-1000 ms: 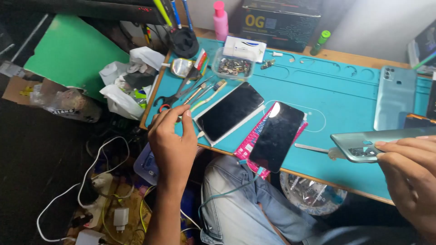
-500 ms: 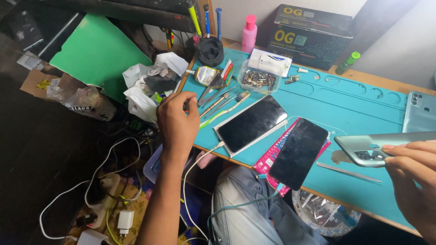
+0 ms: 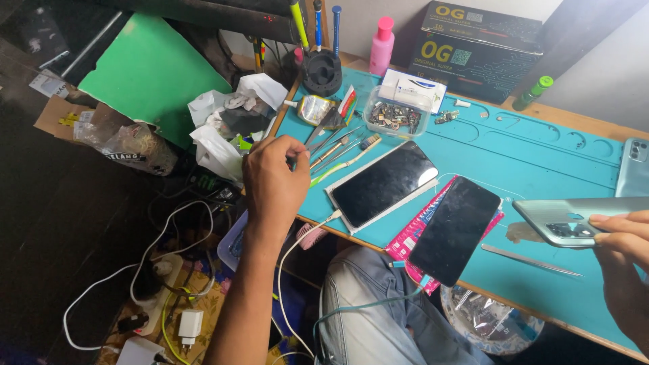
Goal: The person removes a protective film from the back of a smartphone, cleans the camera area with a liquid from a pink bottle, and then handles small black rubber gaskets. The person works on a cluttered workbench with various tools and phone parts.
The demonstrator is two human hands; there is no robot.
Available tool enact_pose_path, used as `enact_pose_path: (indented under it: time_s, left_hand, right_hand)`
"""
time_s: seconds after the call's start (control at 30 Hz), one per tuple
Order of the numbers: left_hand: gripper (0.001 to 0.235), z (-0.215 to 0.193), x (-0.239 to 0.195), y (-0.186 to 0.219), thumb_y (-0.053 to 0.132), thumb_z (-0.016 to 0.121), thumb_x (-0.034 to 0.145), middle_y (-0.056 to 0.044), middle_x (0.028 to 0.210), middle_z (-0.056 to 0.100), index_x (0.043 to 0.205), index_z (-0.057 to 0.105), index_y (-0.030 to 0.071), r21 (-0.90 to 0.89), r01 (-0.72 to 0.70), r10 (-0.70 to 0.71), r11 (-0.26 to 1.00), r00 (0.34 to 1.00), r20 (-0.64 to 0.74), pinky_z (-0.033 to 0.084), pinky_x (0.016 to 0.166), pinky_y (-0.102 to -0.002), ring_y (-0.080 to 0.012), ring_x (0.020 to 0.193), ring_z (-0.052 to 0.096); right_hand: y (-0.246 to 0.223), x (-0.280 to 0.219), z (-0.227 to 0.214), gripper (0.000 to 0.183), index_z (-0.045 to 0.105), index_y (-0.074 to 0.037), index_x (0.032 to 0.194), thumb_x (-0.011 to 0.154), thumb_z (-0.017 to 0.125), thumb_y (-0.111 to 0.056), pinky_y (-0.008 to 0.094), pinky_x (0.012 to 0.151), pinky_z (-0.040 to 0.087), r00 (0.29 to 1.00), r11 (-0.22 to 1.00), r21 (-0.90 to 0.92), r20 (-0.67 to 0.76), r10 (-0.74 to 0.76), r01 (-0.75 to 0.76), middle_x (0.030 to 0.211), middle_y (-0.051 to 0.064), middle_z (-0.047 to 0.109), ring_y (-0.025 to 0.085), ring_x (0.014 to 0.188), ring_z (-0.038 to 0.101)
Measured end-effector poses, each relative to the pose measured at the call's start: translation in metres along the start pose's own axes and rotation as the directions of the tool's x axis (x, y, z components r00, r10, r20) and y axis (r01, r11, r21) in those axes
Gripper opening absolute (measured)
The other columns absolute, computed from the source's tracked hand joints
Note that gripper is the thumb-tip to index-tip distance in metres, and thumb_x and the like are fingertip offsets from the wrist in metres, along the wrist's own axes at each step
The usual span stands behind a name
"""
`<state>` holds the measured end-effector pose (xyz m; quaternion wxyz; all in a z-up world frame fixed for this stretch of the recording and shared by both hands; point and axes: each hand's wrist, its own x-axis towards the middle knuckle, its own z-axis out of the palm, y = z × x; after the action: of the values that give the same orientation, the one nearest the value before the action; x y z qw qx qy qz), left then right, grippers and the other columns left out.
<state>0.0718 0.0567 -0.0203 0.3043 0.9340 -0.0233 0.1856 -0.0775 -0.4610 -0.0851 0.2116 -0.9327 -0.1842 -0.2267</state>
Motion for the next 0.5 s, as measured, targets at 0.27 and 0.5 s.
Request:
enact_pose_path:
  time_s: [0.27, 0.5]
  left_hand:
    - [0.009, 0.018, -0.004, 0.026, 0.006, 0.078, 0.089, -0.006, 0.083, 0.071, 0.085, 0.073, 0.011, -0.092, -0.095, 0.093, 0.991, 0.995, -0.018, 0.052, 0.072, -0.047, -0.0303, 0.084, 0.066]
    - [0.01, 0.038, -0.008, 0.057, 0.004, 0.074, 0.089, -0.005, 0.079, 0.066, 0.082, 0.071, 0.01, -0.148, -0.214, 0.211, 0.966, 0.977, -0.037, 0.051, 0.091, -0.045, -0.0283, 0.074, 0.063]
  right_hand:
    - [-0.058, 0.036, -0.024, 0.006, 0.063, 0.009, 0.112, 0.113, 0.063, 0.003, 0.061, 0.125, 0.054, 0.999, 0.998, -0.039, -0.012, -0.047, 0.046, 0.126, 0.029, 0.075, 0.047, 0.123, 0.069]
    - [-0.086, 0.056, -0.059, 0.01, 0.064, 0.011, 0.114, 0.11, 0.063, 0.002, 0.063, 0.119, 0.054, 0.994, 0.989, -0.109, 0.001, -0.106, 0.105, 0.124, 0.029, 0.076, 0.046, 0.119, 0.071]
